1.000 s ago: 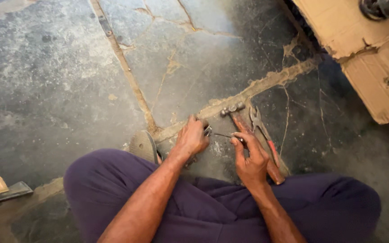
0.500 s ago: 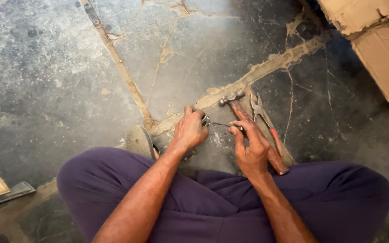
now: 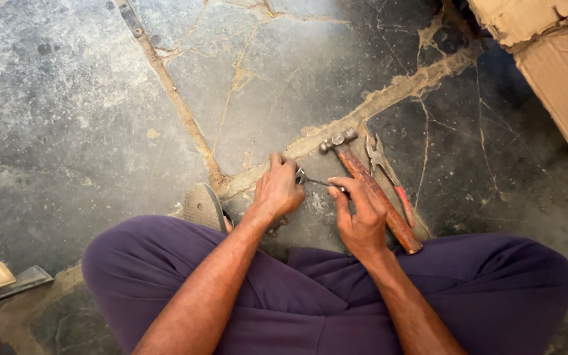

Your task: The person sits on the floor and uses pliers to remove a pin from a metal lock cylinder. They then use a hammer to strike the pin and the lock body repeatedly, attempting to disassemble or modify the lock components.

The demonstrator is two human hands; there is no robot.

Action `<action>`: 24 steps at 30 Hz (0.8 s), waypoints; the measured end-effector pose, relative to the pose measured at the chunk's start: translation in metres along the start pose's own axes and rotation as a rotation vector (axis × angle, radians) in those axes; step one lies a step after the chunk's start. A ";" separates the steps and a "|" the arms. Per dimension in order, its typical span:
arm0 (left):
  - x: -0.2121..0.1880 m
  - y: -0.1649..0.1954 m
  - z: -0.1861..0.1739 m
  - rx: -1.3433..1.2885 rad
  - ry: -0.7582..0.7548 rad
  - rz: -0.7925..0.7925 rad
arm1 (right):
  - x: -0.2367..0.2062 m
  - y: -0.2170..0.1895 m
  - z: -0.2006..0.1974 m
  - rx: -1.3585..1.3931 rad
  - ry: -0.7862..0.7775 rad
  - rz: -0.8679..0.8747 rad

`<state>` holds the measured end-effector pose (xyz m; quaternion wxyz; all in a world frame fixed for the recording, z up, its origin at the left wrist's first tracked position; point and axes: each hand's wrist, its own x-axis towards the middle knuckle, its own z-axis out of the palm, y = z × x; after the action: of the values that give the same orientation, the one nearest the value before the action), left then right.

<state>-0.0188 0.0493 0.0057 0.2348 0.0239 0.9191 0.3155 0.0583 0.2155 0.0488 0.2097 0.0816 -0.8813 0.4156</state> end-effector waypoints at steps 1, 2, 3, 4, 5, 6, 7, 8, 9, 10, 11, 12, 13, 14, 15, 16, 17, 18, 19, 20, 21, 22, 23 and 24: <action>0.000 0.000 0.000 0.007 0.007 0.002 | 0.000 0.000 -0.001 0.006 0.002 0.022; -0.001 0.000 0.000 0.006 0.012 0.008 | 0.000 0.000 -0.002 0.002 0.021 -0.003; -0.002 -0.001 0.000 0.005 0.017 0.014 | 0.000 0.001 -0.003 -0.003 0.040 -0.027; -0.002 -0.001 0.000 0.004 0.020 0.020 | -0.001 0.002 -0.004 -0.009 0.058 -0.051; -0.003 -0.001 0.000 -0.013 0.032 0.034 | -0.002 0.003 -0.005 0.071 0.062 -0.007; -0.003 -0.001 0.000 -0.031 0.044 0.049 | -0.003 0.005 -0.005 0.150 0.066 0.037; -0.003 -0.001 -0.001 -0.048 0.055 0.064 | -0.005 0.006 -0.004 0.229 0.069 0.081; -0.003 0.000 -0.001 -0.030 0.034 0.067 | -0.007 0.007 -0.003 0.299 0.082 0.088; -0.003 0.001 -0.003 -0.012 0.013 0.072 | -0.009 0.009 -0.002 0.369 0.097 0.094; -0.003 0.002 -0.004 0.007 -0.008 0.077 | -0.011 0.011 -0.001 0.439 0.112 0.100; -0.003 0.004 -0.006 -0.081 0.016 0.143 | -0.013 0.013 -0.001 0.498 0.149 0.137; -0.004 0.006 -0.009 -0.168 0.040 0.210 | -0.014 0.016 -0.001 0.557 0.187 0.174; -0.005 0.008 -0.012 -0.254 0.063 0.277 | -0.014 0.018 -0.001 0.616 0.226 0.211; -0.006 0.011 -0.014 -0.338 0.070 0.324 | -0.014 0.020 -0.003 0.588 0.231 0.271; -0.007 0.014 -0.016 -0.422 0.076 0.372 | -0.013 0.021 -0.004 0.561 0.236 0.330; -0.009 0.018 -0.018 -0.506 0.082 0.420 | -0.012 0.022 -0.005 0.533 0.240 0.390; -0.010 0.022 -0.020 -0.539 0.077 0.439 | -0.010 0.021 -0.006 0.452 0.196 0.388; -0.012 0.025 -0.022 -0.571 0.074 0.458 | -0.009 0.020 -0.006 0.371 0.152 0.384; -0.014 0.028 -0.023 -0.604 0.070 0.475 | -0.007 0.018 -0.005 0.291 0.107 0.382; -0.015 0.031 -0.025 -0.626 0.080 0.497 | -0.006 0.015 -0.004 0.275 0.080 0.385; -0.017 0.033 -0.026 -0.649 0.090 0.517 | -0.006 0.012 -0.003 0.259 0.052 0.388; -0.017 0.034 -0.028 -0.671 0.101 0.538 | -0.005 0.010 -0.002 0.244 0.024 0.392; -0.017 0.035 -0.029 -0.665 0.104 0.535 | -0.005 0.008 -0.001 0.223 0.025 0.359; -0.017 0.035 -0.030 -0.660 0.108 0.530 | -0.005 0.006 -0.001 0.201 0.024 0.327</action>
<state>-0.0204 0.0569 0.0545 0.0922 0.1665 0.7418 0.6430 0.0609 0.2201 0.0427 0.1407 -0.0469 -0.8344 0.5309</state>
